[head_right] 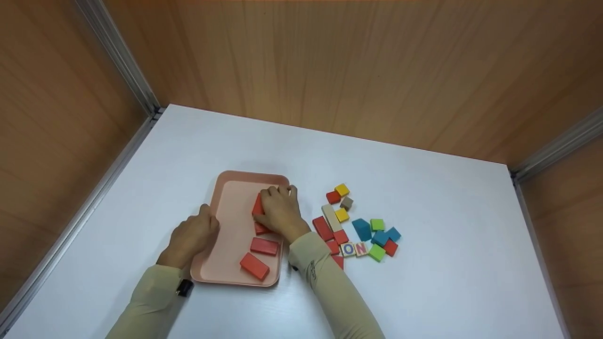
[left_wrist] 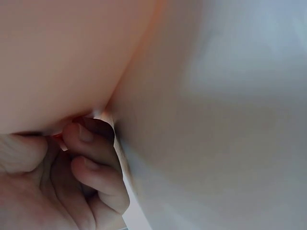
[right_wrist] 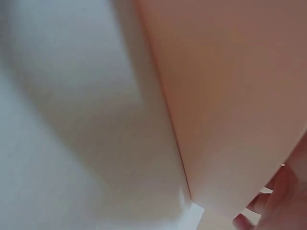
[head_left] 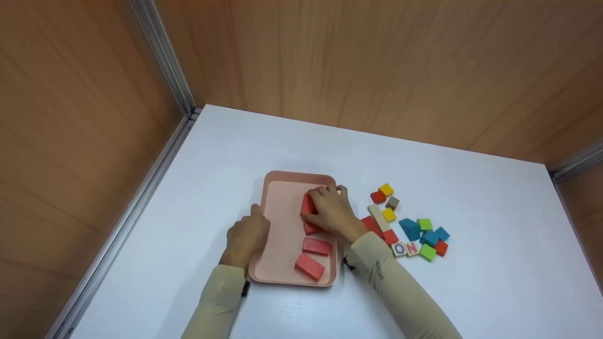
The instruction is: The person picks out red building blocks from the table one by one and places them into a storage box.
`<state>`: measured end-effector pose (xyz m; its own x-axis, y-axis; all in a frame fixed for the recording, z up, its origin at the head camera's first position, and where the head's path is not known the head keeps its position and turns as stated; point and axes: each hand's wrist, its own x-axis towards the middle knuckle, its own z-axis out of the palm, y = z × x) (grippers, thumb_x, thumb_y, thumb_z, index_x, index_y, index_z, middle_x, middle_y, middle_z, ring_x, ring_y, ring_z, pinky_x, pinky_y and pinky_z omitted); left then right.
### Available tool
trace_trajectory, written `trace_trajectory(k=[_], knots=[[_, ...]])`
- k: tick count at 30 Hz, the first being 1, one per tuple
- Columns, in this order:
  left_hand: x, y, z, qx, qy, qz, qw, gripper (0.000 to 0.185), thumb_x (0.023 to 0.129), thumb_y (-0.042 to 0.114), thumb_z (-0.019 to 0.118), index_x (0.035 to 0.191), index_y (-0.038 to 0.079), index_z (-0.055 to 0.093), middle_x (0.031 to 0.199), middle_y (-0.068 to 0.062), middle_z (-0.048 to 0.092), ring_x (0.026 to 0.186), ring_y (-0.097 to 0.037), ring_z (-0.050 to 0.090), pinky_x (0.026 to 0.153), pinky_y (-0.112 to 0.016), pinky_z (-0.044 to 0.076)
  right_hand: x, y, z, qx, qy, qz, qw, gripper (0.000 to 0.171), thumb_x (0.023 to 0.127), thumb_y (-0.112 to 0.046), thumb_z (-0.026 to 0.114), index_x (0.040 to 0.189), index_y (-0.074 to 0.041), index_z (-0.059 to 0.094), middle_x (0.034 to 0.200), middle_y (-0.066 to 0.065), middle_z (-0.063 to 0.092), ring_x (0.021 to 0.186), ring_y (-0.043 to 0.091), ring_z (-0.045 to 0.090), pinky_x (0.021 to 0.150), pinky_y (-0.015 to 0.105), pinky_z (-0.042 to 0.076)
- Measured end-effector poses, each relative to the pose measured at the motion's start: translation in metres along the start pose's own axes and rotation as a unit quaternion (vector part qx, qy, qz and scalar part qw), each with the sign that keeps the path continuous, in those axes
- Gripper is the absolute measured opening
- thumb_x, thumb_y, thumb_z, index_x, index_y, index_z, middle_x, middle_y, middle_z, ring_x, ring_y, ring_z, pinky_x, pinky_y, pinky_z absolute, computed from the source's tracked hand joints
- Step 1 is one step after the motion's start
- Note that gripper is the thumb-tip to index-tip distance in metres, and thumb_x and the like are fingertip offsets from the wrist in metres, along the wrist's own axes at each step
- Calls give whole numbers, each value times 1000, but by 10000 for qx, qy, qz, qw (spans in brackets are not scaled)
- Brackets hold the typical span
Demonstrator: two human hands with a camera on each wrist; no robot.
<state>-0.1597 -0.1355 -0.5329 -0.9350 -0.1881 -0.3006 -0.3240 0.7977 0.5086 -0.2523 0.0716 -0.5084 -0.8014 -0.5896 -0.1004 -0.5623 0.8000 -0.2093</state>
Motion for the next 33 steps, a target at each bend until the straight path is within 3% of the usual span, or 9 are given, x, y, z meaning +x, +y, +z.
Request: trace_trajectory(k=[9, 19, 23, 28, 33], knots=[[0, 0, 1, 79, -71, -40, 9999, 22, 106, 20, 35, 114, 2, 44, 71, -11, 57, 58, -26, 58, 53, -39, 44, -3, 4, -7, 464, 90, -21, 9989, 65, 89, -48, 72, 141, -13, 52, 139, 5, 53, 126, 24, 43, 107, 52, 30], [0, 1, 0, 50, -120, -27, 9999, 23, 105, 22, 33, 114, 3, 43, 71, -11, 57, 58, -27, 57, 53, -40, 43, -22, 27, -21, 734, 736, -301, 9941, 54, 94, -36, 70, 139, -11, 55, 136, 6, 57, 122, 27, 50, 106, 52, 33], [2, -1, -1, 82, -115, 6, 9999, 22, 105, 21, 33, 112, 4, 43, 72, -11, 57, 59, -28, 57, 55, -42, 44, -32, 43, -29, 765, 962, -137, 9923, 54, 93, -35, 70, 140, -11, 55, 135, 8, 59, 123, 28, 51, 106, 53, 33], [4, -2, -3, -29, -254, -184, 9995, 23, 105, 22, 30, 115, 4, 43, 75, -12, 57, 63, -28, 58, 60, -42, 44, -45, 63, -34, 720, 1273, 86, 9892, 51, 93, -34, 71, 137, -11, 58, 133, 10, 60, 124, 28, 52, 104, 52, 34], [4, -4, -2, 27, -210, -107, 9997, 21, 106, 20, 31, 112, 4, 43, 75, -12, 57, 63, -27, 58, 59, -41, 45, -61, 79, -35, 638, 1489, 217, 9865, 49, 93, -33, 71, 135, -10, 59, 131, 10, 61, 123, 29, 53, 102, 53, 35]])
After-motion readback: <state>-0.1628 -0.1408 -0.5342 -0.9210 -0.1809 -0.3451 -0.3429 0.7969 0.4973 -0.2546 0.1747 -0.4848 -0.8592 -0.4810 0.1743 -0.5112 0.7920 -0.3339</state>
